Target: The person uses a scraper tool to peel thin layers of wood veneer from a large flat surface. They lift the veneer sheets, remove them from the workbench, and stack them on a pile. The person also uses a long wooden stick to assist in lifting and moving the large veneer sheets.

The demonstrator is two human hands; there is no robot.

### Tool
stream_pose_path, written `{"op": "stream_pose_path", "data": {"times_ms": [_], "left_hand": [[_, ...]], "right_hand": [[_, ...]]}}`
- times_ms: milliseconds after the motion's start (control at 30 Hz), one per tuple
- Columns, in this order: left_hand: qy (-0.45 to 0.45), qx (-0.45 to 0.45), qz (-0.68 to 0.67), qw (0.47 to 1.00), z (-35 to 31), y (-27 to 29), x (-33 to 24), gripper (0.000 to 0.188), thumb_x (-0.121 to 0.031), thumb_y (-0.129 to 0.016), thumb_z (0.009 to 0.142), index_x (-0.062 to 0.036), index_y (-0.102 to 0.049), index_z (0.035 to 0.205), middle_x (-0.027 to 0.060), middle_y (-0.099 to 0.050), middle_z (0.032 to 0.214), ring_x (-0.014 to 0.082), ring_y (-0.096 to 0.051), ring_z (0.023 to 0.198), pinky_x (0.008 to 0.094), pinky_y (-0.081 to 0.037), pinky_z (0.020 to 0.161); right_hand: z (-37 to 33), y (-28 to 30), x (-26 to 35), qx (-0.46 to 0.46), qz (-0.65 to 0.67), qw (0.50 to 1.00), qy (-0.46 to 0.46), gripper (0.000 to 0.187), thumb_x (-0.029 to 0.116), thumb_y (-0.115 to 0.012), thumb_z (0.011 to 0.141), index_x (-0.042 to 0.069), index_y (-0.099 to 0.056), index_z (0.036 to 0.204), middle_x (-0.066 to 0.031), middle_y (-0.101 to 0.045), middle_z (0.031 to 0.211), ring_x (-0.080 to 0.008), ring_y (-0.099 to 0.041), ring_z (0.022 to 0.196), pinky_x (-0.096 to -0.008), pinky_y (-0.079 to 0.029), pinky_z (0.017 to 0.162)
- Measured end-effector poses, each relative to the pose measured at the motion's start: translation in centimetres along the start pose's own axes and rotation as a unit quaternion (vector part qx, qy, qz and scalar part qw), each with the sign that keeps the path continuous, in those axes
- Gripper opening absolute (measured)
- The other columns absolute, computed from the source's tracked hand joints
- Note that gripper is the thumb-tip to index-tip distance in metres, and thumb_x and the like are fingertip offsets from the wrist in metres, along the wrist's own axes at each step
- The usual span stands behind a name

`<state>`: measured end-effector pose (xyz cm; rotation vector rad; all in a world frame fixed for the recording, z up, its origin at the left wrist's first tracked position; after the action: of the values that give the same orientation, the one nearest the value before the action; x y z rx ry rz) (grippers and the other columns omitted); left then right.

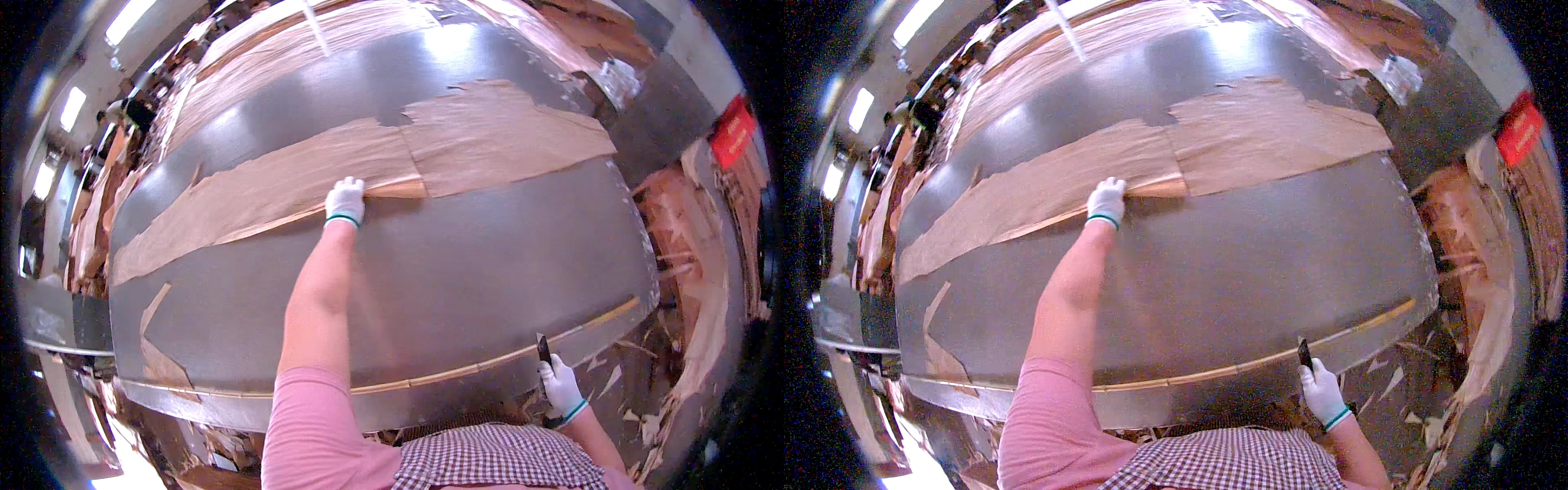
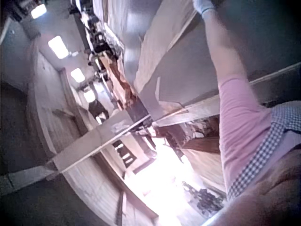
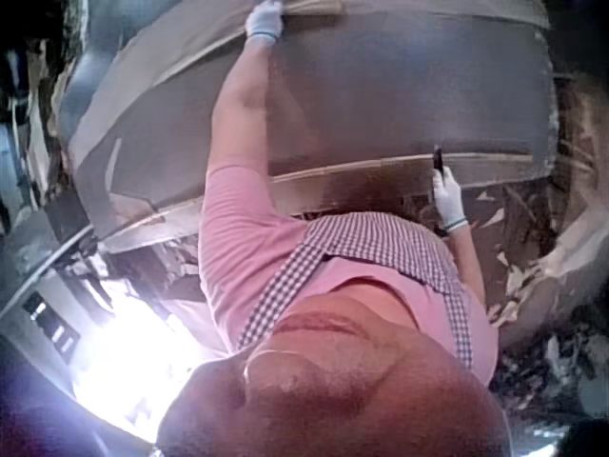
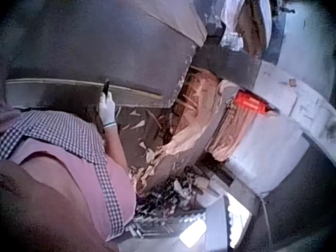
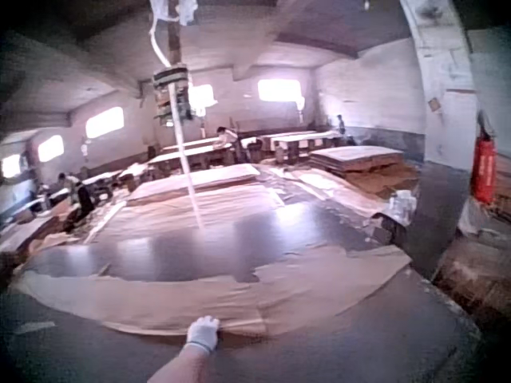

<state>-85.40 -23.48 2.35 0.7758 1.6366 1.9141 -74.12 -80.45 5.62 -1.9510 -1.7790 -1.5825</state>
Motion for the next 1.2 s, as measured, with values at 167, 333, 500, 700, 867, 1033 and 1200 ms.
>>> {"op": "stream_pose_path", "data": {"times_ms": [167, 333, 500, 700, 867, 1033, 1200], "left_hand": [[0.022, -0.104, -0.085, 0.991, -7.3, 3.2, 2.1, 0.018, -0.006, -0.060, 0.072, -0.0102, -0.059, 0.090, 0.0110, -0.058, 0.094, 0.0321, -0.058, 0.092, 0.0418, -0.051, 0.076], [0.024, -0.072, -0.219, 0.973, -15.8, 10.0, -4.0, 0.027, -0.004, -0.057, 0.071, -0.0100, -0.062, 0.096, 0.0152, -0.059, 0.093, 0.0352, -0.058, 0.087, 0.0423, -0.049, 0.076], [-0.034, 0.002, -0.562, 0.827, -18.7, 13.4, -19.5, 0.027, -0.012, -0.063, 0.080, -0.0040, -0.063, 0.106, 0.0157, -0.066, 0.092, 0.0264, -0.065, 0.086, 0.0363, -0.050, 0.078], [-0.178, 0.070, -0.617, 0.764, -22.8, 18.5, -21.3, 0.051, -0.015, -0.061, 0.085, -0.0053, -0.045, 0.132, 0.0188, -0.050, 0.129, 0.0325, -0.049, 0.119, 0.0379, -0.039, 0.101], [-0.089, -0.006, -0.423, 0.902, -26.2, 12.0, -2.7, 0.035, -0.015, -0.058, 0.086, -0.0072, -0.056, 0.120, 0.0166, -0.057, 0.122, 0.0335, -0.054, 0.112, 0.0408, -0.043, 0.097], [-0.033, -0.011, -0.252, 0.967, -27.6, 4.4, 16.3, 0.037, -0.019, -0.055, 0.085, -0.0106, -0.055, 0.120, 0.0131, -0.057, 0.122, 0.0330, -0.050, 0.117, 0.0485, -0.033, 0.103], [-0.021, -0.028, -0.175, 0.984, -25.4, 0.5, 26.6, 0.039, -0.023, -0.055, 0.086, -0.0126, -0.053, 0.123, 0.0092, -0.051, 0.130, 0.0288, -0.040, 0.127, 0.0489, -0.025, 0.108]], "right_hand": [[-1.1, -1.2, -2.4, 0.005, 0.135, 0.990, -0.034, 0.020, 0.018, -0.058, 0.088, 0.000, -0.054, 0.096, -0.0054, -0.054, 0.063, -0.0128, -0.053, 0.056, -0.0281, -0.043, 0.054], [1.4, -5.4, 6.2, 0.219, 0.291, 0.931, -0.019, 0.017, 0.004, -0.058, 0.079, 0.003, -0.060, 0.096, 0.0000, -0.059, 0.078, -0.0085, -0.052, 0.062, -0.0235, -0.042, 0.057], [5.5, -12.5, 9.6, 0.238, 0.531, 0.812, -0.033, 0.030, -0.001, -0.058, 0.075, 0.003, -0.057, 0.104, -0.0058, -0.060, 0.090, -0.0157, -0.056, 0.082, -0.0309, -0.046, 0.079], [10.4, -11.0, 5.3, 0.090, 0.650, 0.752, 0.064, 0.041, 0.025, -0.045, 0.095, 0.008, -0.042, 0.132, -0.0036, -0.051, 0.124, -0.0181, -0.054, 0.109, -0.0322, -0.047, 0.083], [10.5, -8.9, 3.8, -0.084, 0.633, 0.770, -0.002, 0.034, 0.006, -0.049, 0.090, 0.010, -0.051, 0.123, -0.0038, -0.059, 0.107, -0.0172, -0.061, 0.087, -0.0268, -0.047, 0.061], [9.1, -7.3, 1.6, -0.193, 0.572, 0.791, -0.106, 0.017, 0.028, -0.050, 0.093, 0.012, -0.054, 0.095, -0.0056, -0.061, 0.085, -0.0125, -0.055, 0.061, -0.0225, -0.036, 0.039], [4.2, -17.0, 11.0, -0.193, 0.328, 0.921, -0.081, 0.018, 0.024, -0.052, 0.089, 0.008, -0.053, 0.081, -0.0010, -0.049, 0.065, -0.0084, -0.045, 0.054, -0.0228, -0.037, 0.041]]}}
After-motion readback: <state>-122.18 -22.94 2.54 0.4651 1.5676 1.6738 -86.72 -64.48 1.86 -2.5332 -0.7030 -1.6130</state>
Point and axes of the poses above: each hand's wrist, its own z-axis towards the middle knuckle, its own y-axis out of the back of the hand, x = y × z, the point moved 6 cm from there along z, towards the middle knuckle
